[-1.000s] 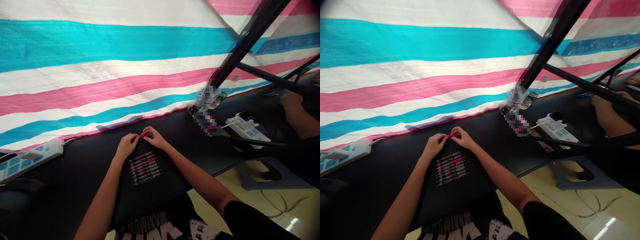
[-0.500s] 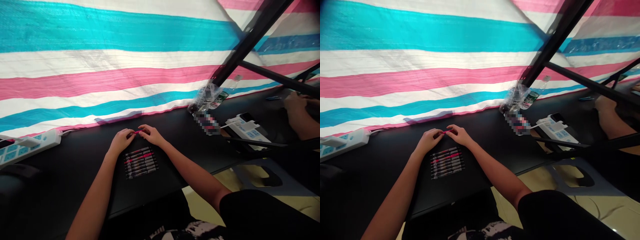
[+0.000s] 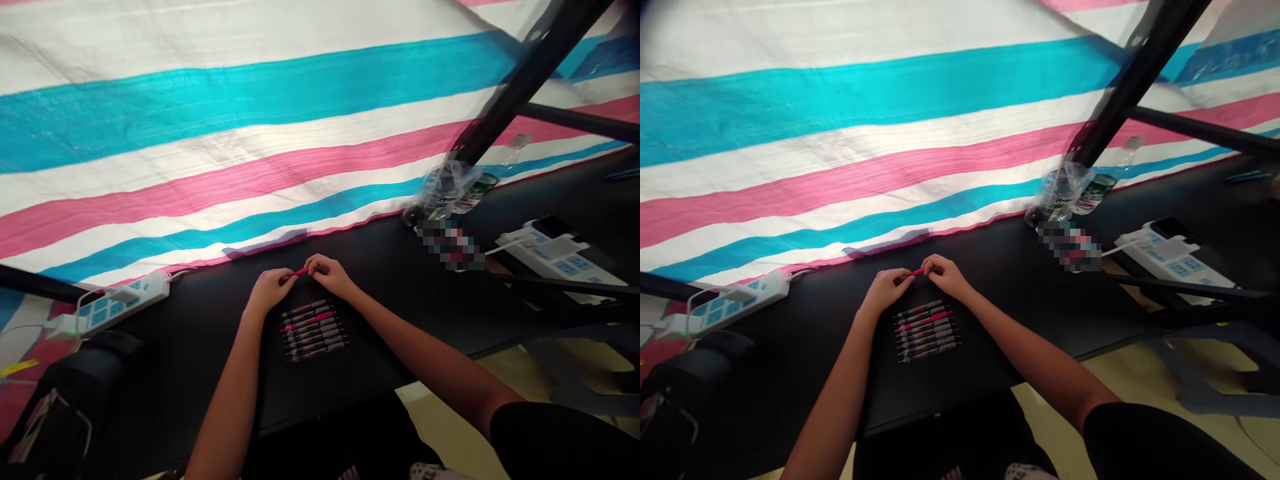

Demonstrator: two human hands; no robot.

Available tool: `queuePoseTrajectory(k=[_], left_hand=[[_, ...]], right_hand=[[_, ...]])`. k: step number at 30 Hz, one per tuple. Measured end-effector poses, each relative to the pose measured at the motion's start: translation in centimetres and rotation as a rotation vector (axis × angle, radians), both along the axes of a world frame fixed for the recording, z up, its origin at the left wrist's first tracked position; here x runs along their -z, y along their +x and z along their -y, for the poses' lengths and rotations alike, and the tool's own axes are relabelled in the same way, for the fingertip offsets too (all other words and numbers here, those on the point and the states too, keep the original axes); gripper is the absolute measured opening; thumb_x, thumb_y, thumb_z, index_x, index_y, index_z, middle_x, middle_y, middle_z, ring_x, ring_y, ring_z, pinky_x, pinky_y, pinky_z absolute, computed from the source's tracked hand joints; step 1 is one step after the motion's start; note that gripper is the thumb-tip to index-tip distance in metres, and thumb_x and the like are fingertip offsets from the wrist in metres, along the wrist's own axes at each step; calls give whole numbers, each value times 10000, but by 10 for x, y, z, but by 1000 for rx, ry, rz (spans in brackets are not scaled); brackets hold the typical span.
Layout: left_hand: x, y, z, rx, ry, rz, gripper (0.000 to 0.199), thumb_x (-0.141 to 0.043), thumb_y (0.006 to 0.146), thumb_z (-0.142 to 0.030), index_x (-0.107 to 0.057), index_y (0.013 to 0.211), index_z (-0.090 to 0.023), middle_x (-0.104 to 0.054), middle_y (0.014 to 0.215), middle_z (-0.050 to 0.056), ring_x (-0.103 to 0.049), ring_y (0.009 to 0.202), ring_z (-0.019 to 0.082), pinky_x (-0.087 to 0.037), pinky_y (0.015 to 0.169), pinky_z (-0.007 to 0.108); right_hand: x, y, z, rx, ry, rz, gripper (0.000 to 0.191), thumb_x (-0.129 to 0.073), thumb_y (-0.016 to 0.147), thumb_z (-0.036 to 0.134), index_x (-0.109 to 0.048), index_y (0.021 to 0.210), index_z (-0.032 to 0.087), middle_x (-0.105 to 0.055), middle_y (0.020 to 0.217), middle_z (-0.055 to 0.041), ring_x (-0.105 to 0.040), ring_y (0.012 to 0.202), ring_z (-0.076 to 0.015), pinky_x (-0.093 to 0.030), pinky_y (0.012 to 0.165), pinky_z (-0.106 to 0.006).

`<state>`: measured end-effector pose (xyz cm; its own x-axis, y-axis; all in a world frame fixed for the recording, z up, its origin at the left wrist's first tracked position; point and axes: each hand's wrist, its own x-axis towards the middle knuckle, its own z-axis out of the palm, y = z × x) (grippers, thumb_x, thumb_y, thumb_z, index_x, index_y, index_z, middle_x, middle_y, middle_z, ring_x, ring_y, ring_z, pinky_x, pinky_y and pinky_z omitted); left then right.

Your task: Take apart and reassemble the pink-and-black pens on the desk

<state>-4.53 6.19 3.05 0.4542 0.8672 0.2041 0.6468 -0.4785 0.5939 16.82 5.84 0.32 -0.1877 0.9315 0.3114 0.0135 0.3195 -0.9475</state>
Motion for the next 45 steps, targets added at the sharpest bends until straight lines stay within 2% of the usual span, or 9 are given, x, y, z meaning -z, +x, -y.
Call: queuePoseTrajectory(k=[5, 9, 14, 17, 24, 30, 36, 41, 45], left_hand=[[6, -2, -3, -8, 33, 30, 196, -629, 944, -336, -765, 955, -196, -737, 820, 44, -640, 704, 170, -473, 679, 287], [10, -4, -7, -22, 26, 61, 192, -627, 946, -327, -766, 991, -201, -745, 846, 46, -650, 731, 177, -482, 692, 293], [13, -5, -6, -78, 26, 91, 215, -605, 952, -333, -765, 955, -188, -716, 774, 30, -620, 671, 154, -467, 653, 276], [14, -5, -5, -81, 36, 87, 215, -610, 946, -333, -764, 965, -185, -708, 765, 26, -609, 665, 150, -458, 638, 270], [13, -2, -5, -47, 42, 30, 208, -613, 945, -336, -770, 968, -202, -732, 815, 38, -634, 701, 161, -467, 666, 276], [10, 4, 1, -89, 76, -46, 176, -636, 930, -314, -773, 966, -209, -740, 823, 35, -653, 736, 175, -476, 694, 283], [7, 6, 1, -106, 64, -38, 224, -626, 942, -307, -754, 1107, -226, -772, 909, 31, -679, 750, 175, -493, 716, 287], [6, -2, -2, -60, 67, -12, 192, -631, 941, -315, -769, 1024, -211, -762, 895, 44, -669, 760, 183, -498, 721, 300], [6, -5, -2, -65, 82, -14, 208, -649, 931, -349, -772, 1014, -203, -708, 832, 44, -621, 708, 168, -477, 677, 292]], right_hand=[[1, 5, -4, -42, -225, -132, 281, -736, 778, 304, -655, 1027, 200, -662, 814, -7, -617, 690, -153, -486, 659, -302], [2, 8, -9, 16, -268, -217, 216, -765, 779, 339, -678, 915, 196, -660, 762, -2, -592, 682, -143, -469, 644, -285], [-6, 19, -9, 101, -385, -529, 243, -747, 742, 330, -572, 878, 232, -727, 1051, -57, -688, 929, -204, -529, 745, -322], [-11, 25, -10, 112, -439, -640, 234, -692, 723, 301, -516, 864, 237, -710, 906, -36, -695, 898, -217, -535, 757, -346], [-7, 16, -10, -1, -450, -346, 187, -552, 695, 253, -481, 867, 238, -446, 660, 66, -299, 468, -89, -279, 471, -247], [-2, 12, -6, 27, -164, 145, 176, -667, 765, 353, -604, 829, 201, -500, 691, 34, -438, 635, -133, -386, 597, -281], [-5, 13, -6, -25, -252, -77, 253, -728, 766, 421, -624, 830, 200, -498, 676, 43, -419, 557, -101, -351, 509, -250], [-6, 15, -6, -3, -400, -443, 255, -780, 731, 355, -586, 756, 192, -692, 853, -27, -255, 450, -30, -246, 428, -245], [-5, 19, -8, -77, -476, -444, 240, -805, 711, 292, -591, 751, 189, -684, 706, -10, -236, 409, -22, -184, 412, -237]])
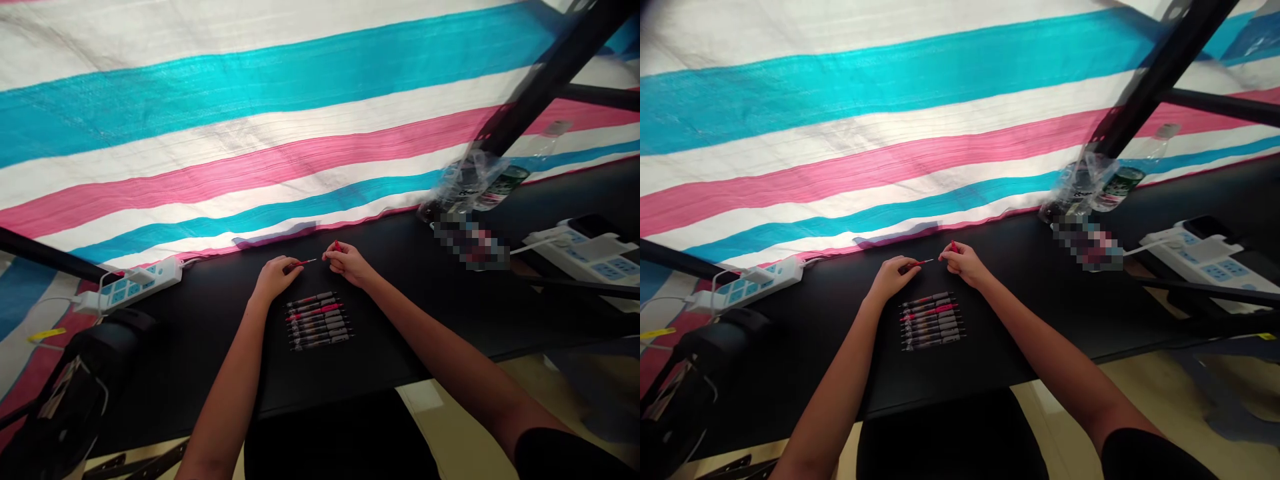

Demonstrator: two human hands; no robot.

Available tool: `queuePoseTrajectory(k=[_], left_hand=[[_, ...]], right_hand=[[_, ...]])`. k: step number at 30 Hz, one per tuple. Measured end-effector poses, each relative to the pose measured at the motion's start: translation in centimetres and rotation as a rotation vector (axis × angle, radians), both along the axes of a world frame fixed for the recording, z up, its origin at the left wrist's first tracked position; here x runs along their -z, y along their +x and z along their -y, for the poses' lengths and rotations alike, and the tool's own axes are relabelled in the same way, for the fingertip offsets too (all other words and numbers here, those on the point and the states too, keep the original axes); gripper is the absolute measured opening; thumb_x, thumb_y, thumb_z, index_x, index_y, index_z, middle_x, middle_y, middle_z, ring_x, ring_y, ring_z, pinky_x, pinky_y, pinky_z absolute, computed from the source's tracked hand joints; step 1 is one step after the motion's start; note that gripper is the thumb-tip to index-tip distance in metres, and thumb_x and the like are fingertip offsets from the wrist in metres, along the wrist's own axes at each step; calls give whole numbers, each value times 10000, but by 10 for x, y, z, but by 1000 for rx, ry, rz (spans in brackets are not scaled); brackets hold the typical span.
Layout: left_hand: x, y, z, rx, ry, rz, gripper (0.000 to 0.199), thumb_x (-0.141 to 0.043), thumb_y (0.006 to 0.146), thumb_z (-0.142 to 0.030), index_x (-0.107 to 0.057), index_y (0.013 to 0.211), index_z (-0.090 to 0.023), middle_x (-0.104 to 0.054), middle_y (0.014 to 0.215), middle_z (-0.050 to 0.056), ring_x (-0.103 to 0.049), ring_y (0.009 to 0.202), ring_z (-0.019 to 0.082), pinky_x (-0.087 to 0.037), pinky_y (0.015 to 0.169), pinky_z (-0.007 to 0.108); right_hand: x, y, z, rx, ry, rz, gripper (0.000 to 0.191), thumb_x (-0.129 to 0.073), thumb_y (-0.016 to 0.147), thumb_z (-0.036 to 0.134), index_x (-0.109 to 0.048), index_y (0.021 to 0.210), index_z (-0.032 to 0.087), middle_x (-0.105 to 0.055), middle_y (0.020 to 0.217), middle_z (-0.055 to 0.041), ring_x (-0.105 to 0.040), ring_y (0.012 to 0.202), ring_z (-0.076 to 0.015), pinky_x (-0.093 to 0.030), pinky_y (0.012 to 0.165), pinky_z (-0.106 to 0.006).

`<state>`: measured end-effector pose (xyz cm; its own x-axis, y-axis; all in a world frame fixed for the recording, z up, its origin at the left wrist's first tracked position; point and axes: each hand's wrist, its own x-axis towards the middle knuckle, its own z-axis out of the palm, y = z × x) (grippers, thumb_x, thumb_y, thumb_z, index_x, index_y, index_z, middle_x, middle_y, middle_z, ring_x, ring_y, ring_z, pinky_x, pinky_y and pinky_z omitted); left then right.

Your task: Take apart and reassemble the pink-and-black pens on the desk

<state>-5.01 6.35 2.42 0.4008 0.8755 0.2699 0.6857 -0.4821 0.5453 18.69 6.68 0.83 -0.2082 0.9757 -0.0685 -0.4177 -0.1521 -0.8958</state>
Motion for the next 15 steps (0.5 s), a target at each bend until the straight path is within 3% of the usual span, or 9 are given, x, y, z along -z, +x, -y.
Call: queuePoseTrajectory(k=[6, 15], left_hand=[[1, 5, -2, 32, 19, 25, 191, -606, 953, -314, -759, 973, -201, -675, 840, 40, -607, 737, 164, -463, 695, 293], [6, 5, -6, 35, 7, 108, 102, -659, 908, -266, -725, 917, -190, -652, 792, 20, -575, 692, 149, -434, 663, 283]], right_hand=[[1, 1, 0, -52, -5, 18, 308, -854, 692, 302, -698, 914, 159, -702, 776, -27, -300, 434, -15, -216, 431, -238], [6, 1, -3, -40, 24, 29, 303, -869, 711, 356, -738, 897, 157, -692, 769, -32, -301, 449, -23, -193, 437, -256]])
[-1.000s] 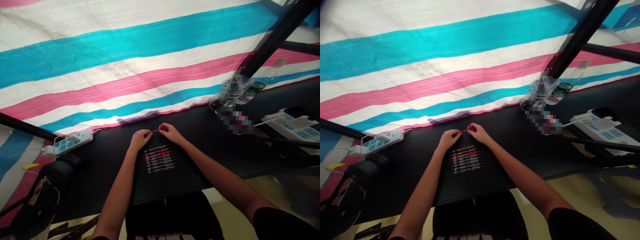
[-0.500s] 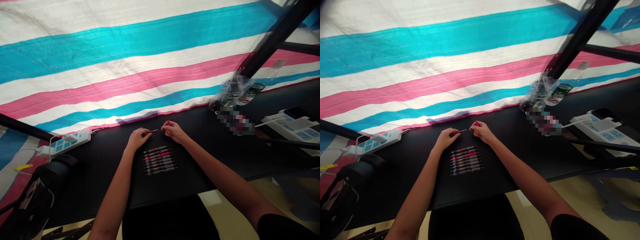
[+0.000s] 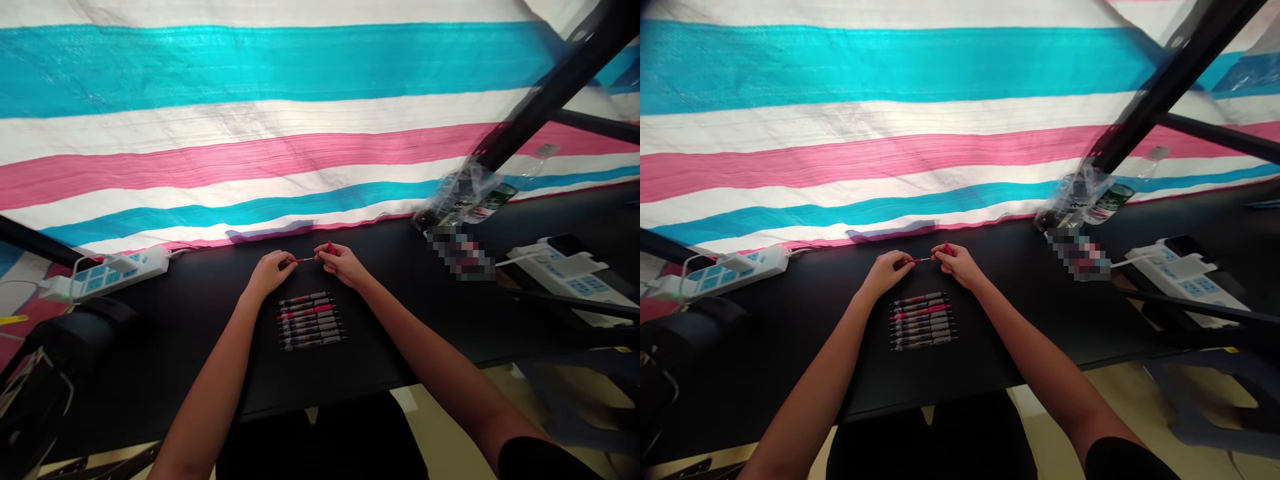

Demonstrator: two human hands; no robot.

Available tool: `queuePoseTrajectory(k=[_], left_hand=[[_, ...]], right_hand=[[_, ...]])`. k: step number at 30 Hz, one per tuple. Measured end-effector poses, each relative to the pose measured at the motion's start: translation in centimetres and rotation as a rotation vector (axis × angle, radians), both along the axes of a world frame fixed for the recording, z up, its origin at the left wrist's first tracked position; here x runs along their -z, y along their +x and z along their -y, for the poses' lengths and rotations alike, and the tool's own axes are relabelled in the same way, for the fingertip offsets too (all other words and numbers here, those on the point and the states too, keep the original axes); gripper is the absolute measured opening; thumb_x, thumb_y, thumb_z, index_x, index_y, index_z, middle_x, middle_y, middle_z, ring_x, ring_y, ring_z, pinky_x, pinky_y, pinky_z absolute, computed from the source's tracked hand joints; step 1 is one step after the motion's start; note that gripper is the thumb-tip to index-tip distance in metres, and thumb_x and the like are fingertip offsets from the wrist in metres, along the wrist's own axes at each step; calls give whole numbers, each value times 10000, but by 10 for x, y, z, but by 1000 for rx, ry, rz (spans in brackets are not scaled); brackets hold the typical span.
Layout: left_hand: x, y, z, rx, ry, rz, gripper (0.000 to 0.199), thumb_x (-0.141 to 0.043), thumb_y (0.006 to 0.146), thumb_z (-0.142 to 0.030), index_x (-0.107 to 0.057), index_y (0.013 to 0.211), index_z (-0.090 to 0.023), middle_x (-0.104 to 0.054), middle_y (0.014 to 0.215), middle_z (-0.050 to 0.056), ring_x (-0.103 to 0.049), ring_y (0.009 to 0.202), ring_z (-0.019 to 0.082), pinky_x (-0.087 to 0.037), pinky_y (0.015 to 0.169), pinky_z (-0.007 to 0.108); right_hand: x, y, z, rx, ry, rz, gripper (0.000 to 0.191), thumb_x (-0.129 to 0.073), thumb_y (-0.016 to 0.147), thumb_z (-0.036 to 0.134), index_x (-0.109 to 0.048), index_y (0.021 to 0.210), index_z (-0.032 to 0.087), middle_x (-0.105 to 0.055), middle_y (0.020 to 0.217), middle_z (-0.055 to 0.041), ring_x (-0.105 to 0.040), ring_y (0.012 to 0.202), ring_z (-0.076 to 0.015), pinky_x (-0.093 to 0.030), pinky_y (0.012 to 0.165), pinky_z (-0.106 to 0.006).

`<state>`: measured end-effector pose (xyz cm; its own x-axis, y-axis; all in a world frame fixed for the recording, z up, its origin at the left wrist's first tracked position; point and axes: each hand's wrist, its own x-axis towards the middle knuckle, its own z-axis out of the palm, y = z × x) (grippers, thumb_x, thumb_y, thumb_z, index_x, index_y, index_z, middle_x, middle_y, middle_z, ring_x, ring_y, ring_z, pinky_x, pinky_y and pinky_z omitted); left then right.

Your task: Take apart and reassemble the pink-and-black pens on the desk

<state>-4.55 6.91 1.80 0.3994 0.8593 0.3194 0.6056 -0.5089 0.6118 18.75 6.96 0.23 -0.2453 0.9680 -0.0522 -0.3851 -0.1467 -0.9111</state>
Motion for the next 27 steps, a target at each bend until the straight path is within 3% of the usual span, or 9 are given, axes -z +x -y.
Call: queuePoseTrajectory(k=[10, 20, 27], left_hand=[[9, -4, -5, 9, -8, 115, 114, -702, 877, -287, -746, 914, -189, -685, 816, 32, -590, 689, 147, -460, 655, 275], [5, -4, -4, -17, -14, 106, 121, -691, 881, -290, -753, 910, -190, -706, 818, 36, -607, 694, 153, -472, 660, 281], [7, -5, -5, -20, -25, 114, 132, -694, 877, -300, -754, 910, -188, -712, 815, 36, -613, 696, 155, -473, 661, 282]], right_hand=[[1, 2, -1, -25, -7, 25, 344, -872, 715, 401, -728, 901, 150, -649, 722, -16, -329, 457, -29, -196, 433, -248], [-3, 2, 0, -41, -26, 20, 349, -905, 673, 358, -634, 778, 165, -644, 687, 11, -266, 436, -12, -206, 431, -234], [-6, 4, 2, -66, -29, 27, 305, -903, 671, 316, -678, 813, 166, -678, 779, -1, -280, 437, -4, -216, 421, -227]])
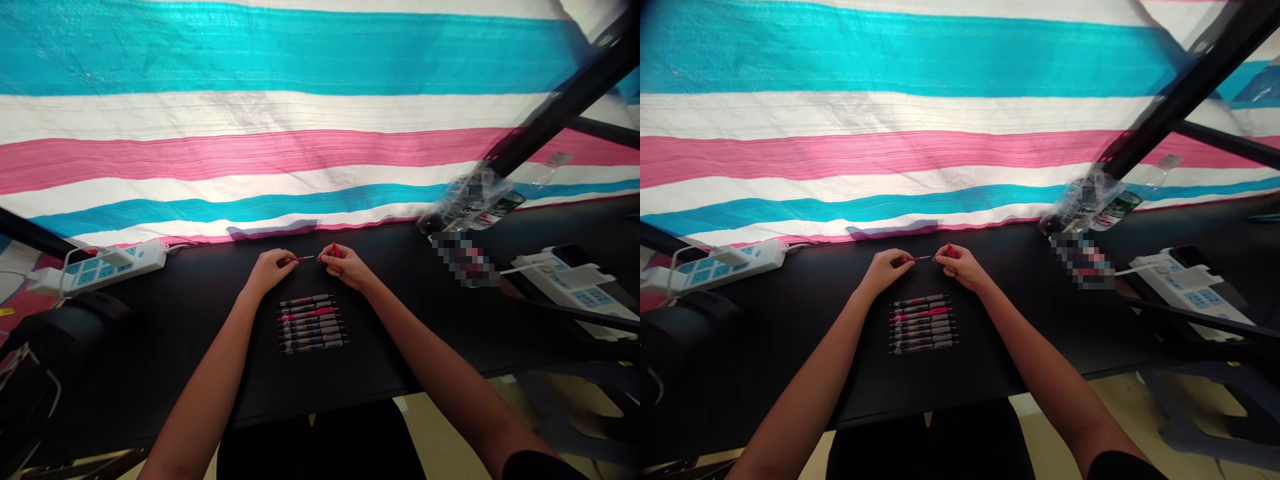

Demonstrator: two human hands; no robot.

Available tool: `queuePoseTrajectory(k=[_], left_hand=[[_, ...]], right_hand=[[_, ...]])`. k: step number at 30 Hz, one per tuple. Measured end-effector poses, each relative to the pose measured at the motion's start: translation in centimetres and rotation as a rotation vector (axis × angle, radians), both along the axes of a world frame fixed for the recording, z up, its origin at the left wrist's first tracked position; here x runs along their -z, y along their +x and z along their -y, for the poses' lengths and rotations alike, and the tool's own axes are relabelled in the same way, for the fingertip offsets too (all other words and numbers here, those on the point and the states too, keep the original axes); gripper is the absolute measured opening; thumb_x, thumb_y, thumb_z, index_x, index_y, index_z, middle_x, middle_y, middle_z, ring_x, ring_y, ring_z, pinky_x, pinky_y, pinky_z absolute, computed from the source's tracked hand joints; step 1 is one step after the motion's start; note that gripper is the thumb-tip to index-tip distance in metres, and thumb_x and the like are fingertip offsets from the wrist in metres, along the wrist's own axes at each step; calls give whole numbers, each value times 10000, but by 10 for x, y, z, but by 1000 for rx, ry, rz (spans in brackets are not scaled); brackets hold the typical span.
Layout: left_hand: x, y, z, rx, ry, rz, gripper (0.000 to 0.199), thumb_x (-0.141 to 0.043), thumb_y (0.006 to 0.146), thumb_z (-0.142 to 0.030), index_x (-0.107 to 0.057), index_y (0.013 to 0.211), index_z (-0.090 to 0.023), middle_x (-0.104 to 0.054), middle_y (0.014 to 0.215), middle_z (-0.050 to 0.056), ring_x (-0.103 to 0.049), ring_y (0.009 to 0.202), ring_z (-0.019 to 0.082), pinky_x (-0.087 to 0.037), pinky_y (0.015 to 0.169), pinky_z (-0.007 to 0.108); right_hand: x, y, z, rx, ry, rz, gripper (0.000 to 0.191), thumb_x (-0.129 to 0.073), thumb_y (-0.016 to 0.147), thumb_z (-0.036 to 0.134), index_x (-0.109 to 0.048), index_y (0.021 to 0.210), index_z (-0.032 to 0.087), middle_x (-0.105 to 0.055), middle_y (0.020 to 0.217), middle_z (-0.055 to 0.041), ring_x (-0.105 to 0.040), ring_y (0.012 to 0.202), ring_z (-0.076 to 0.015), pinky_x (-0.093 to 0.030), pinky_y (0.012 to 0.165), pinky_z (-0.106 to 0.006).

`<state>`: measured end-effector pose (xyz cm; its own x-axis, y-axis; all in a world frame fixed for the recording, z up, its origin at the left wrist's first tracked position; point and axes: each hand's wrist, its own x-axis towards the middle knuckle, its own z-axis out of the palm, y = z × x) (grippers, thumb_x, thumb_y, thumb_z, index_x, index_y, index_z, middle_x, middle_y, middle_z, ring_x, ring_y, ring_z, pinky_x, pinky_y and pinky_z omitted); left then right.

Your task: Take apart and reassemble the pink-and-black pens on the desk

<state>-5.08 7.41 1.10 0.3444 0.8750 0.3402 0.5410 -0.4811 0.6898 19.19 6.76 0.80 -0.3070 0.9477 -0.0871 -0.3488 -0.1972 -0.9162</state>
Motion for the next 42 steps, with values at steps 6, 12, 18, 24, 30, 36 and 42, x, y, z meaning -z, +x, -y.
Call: queuePoseTrajectory(k=[6, 12, 18, 24, 30, 36, 42], left_hand=[[-1, 0, 0, 5, -5, 10, 127, -698, 870, -295, -757, 908, -190, -715, 818, 37, -615, 697, 155, -476, 662, 278], [-3, 1, 1, 23, -19, 4, 120, -700, 866, -291, -758, 904, -193, -718, 829, 30, -617, 700, 150, -479, 655, 271], [-2, 1, 1, 19, -15, -9, 125, -699, 871, -300, -764, 907, -199, -717, 819, 26, -619, 699, 152, -481, 659, 276], [-3, 1, 2, 11, -12, -13, 122, -696, 879, -297, -762, 909, -198, -718, 816, 21, -618, 700, 149, -472, 668, 274], [-3, 2, 2, -2, 8, -25, 163, -656, 908, -318, -751, 927, -186, -728, 832, 39, -617, 694, 158, -468, 664, 283], [-3, 2, 1, -11, 11, -27, 157, -656, 907, -315, -749, 931, -191, -731, 830, 36, -620, 696, 161, -467, 669, 289], [-4, 3, 1, -13, 15, -35, 158, -649, 909, -312, -750, 927, -192, -732, 825, 38, -616, 687, 161, -466, 657, 290]], right_hand=[[4, 1, -2, 5, -10, 5, 297, -883, 701, 332, -695, 861, 167, -733, 775, -38, -233, 416, -2, -185, 404, -227], [8, 1, -3, 26, 13, 14, 307, -881, 693, 351, -751, 894, 159, -719, 749, -46, -294, 421, -12, -200, 403, -239], [7, 0, -3, 41, 0, 21, 317, -903, 646, 324, -758, 874, 158, -724, 764, -53, -299, 435, -21, -186, 412, -248], [6, -2, -3, 72, 1, 43, 319, -903, 646, 340, -722, 829, 150, -702, 731, -40, -317, 431, -23, -187, 407, -245], [6, -2, -2, 68, 14, 32, 320, -905, 651, 338, -682, 796, 159, -705, 745, -35, -318, 425, -18, -198, 404, -236], [7, -3, -2, 64, 47, 56, 303, -910, 644, 330, -698, 780, 162, -709, 793, -50, -379, 487, -45, -229, 415, -233], [5, -3, -1, 70, 41, 62, 303, -908, 643, 342, -711, 795, 167, -708, 785, -43, -364, 480, -48, -235, 416, -245]])
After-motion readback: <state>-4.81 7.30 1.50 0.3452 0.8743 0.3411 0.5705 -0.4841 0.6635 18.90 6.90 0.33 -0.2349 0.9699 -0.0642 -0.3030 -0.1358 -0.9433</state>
